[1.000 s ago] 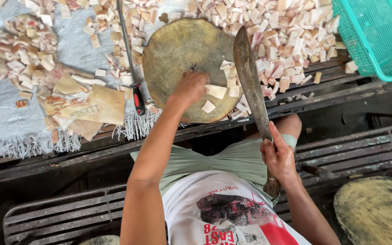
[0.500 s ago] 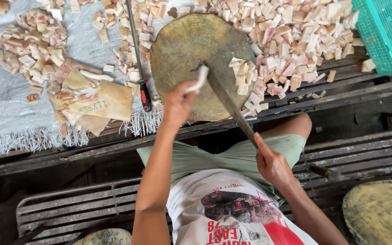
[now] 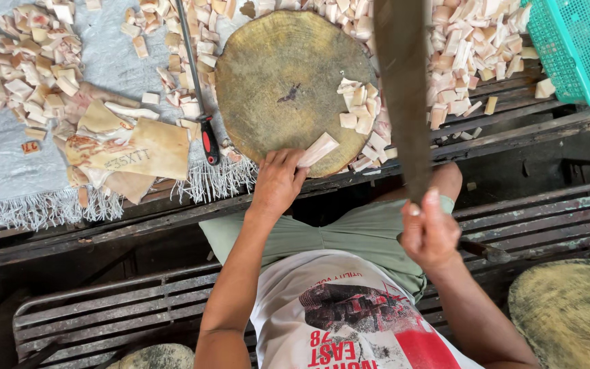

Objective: The person cuts pieces of animal skin into smaller squares using a large knife on a wooden cutting board, moving the cut pieces into a pile.

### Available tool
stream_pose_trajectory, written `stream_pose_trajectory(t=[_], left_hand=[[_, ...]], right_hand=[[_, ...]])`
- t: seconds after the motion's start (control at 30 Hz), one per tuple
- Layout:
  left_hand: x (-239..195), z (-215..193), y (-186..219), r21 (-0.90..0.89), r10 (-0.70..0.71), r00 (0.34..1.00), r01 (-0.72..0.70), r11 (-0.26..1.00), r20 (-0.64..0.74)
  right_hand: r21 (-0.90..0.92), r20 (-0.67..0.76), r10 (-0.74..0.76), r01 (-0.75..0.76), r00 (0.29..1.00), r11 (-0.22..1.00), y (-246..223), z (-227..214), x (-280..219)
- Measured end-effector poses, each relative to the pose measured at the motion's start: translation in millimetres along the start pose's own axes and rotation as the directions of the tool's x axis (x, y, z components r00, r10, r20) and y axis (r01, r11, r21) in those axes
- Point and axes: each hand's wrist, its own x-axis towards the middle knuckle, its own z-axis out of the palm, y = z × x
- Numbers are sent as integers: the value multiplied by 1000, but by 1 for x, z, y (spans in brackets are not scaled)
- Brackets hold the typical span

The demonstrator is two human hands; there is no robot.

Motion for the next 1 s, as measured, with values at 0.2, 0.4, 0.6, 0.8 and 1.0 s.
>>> stream_pose_trajectory(t=[0.2,0.4,0.6,0.8,1.0], left_hand=[[-2,10,-1,60,-7,999,10,998,-48],[-7,17,-4,26,-35,996,37,999,-80],[-7,16,-5,45,-27,997,30,999,-74],[-5,8,0,60,16,994,-9,998,-112],[-19,8,-12,-351,-114,886,-57,935,-450]], right_hand=[[-9,571,190,-225,799,974,-14,6,-4],[85,240,285,-313,928,946,-10,-19,1],[55,291,68,-87,954,995,-18,4,-13],[139,459,174,-264,871,954,-21,9,-13],[93,494,291,-383,819,919,-29,-21,-11]])
